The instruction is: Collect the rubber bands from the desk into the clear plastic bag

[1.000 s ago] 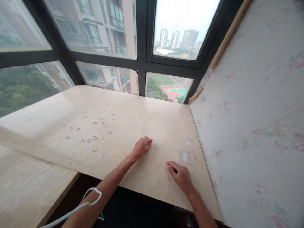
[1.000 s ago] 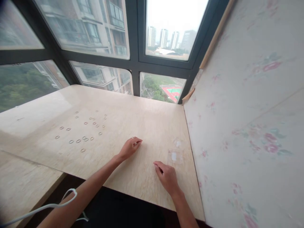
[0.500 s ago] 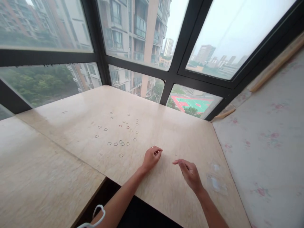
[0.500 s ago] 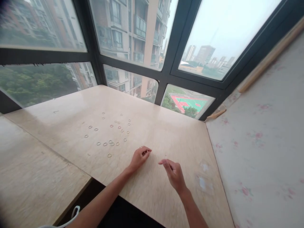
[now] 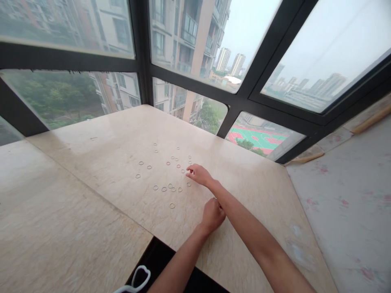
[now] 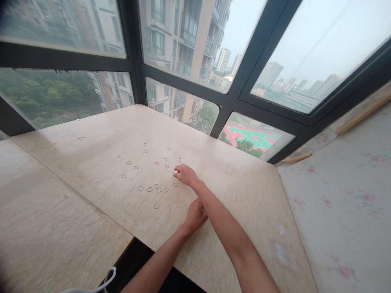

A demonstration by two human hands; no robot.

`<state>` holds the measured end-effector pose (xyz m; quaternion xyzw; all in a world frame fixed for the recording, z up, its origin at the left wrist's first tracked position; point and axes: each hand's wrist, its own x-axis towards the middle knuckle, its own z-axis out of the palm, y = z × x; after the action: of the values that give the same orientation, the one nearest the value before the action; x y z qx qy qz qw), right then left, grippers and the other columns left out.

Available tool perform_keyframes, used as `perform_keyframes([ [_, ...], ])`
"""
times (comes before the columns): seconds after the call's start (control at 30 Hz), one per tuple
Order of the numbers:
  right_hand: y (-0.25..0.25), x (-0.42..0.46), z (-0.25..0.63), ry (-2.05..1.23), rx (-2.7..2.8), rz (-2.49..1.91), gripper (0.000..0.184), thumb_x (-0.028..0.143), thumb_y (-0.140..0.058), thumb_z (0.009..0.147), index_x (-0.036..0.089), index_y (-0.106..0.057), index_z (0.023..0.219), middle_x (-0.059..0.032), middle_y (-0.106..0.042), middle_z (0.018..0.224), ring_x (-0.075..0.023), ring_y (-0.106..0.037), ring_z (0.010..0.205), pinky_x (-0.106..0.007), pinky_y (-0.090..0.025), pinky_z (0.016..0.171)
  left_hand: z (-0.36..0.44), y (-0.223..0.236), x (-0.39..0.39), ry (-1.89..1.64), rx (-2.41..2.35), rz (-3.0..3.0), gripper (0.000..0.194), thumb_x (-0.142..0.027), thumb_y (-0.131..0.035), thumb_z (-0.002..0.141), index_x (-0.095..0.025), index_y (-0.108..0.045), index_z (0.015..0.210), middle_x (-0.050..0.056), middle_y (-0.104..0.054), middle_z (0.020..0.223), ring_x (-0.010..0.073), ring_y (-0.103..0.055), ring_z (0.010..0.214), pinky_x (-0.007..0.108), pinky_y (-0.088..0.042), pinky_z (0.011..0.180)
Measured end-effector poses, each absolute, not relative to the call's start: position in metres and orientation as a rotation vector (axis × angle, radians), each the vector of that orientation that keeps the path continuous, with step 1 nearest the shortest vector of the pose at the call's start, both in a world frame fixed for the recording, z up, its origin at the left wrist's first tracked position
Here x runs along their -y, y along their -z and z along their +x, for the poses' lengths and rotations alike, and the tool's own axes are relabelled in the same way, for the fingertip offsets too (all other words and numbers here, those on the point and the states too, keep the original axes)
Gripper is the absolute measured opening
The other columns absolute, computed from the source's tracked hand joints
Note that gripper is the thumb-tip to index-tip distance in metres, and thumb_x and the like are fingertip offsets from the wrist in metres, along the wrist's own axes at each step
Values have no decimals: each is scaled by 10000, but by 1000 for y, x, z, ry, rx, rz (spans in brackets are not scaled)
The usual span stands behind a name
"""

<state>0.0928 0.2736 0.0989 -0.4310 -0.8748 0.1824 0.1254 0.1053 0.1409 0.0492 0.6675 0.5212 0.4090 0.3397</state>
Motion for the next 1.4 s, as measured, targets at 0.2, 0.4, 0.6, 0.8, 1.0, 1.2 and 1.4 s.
perform_keyframes([
  [0.2,-92,-294,68,-422,2678,-1304,100,237,-625,843,177,-703,862,-55,-611,892,-162,-563,807,-255,-373,694,105,-49,-139,-1077,-1358,1782,155,-234,-501,814,-163,-615,739,83,-685,827,211,-608,747,287,-421,650],
  [0.4,-82,-295,69,-355,2738,-1237,116,191,-581,877,175,-673,810,-49,-593,886,-157,-539,848,-252,-362,733,105,-52,-139,-1038,-1374,1801,177,-236,-498,822,-154,-615,718,94,-692,824,213,-611,734,287,-410,629],
  [0.6,-82,-283,78,-357,2708,-1135,73,141,-570,871,155,-614,814,-62,-587,880,-164,-519,849,-267,-366,759,105,-50,-139,-1050,-1378,1829,128,-198,-510,803,-155,-605,728,84,-683,814,198,-598,716,275,-388,612],
  [0.8,-99,-255,113,-422,2473,-1153,109,193,-438,937,180,-538,896,-16,-595,802,-132,-539,708,-243,-392,661,107,-47,-142,-997,-1442,1821,114,-138,-525,748,-146,-586,653,64,-633,691,173,-565,645,265,-370,582],
  [1.0,-112,-207,192,-632,2025,-1195,173,336,-453,925,195,-527,858,22,-588,722,-101,-580,573,-222,-446,606,105,-52,-142,-1070,-1331,1844,164,-137,-507,791,-168,-666,816,36,-662,789,144,-579,686,261,-420,668],
  [1.2,-103,-131,299,-721,1501,-1371,244,424,-606,825,183,-593,852,-17,-639,762,-137,-637,605,-258,-499,618,104,-54,-145,-1093,-1297,1813,178,-166,-508,806,-186,-675,863,34,-681,843,130,-593,696,253,-451,676],
  [1.4,-92,-56,383,-476,1297,-1637,342,472,-613,799,171,-663,954,-74,-709,826,-188,-678,677,-320,-542,668,102,-53,-149,-1115,-1281,1815,195,-268,-494,815,-195,-672,847,34,-692,839,144,-611,676,273,-480,656],
])
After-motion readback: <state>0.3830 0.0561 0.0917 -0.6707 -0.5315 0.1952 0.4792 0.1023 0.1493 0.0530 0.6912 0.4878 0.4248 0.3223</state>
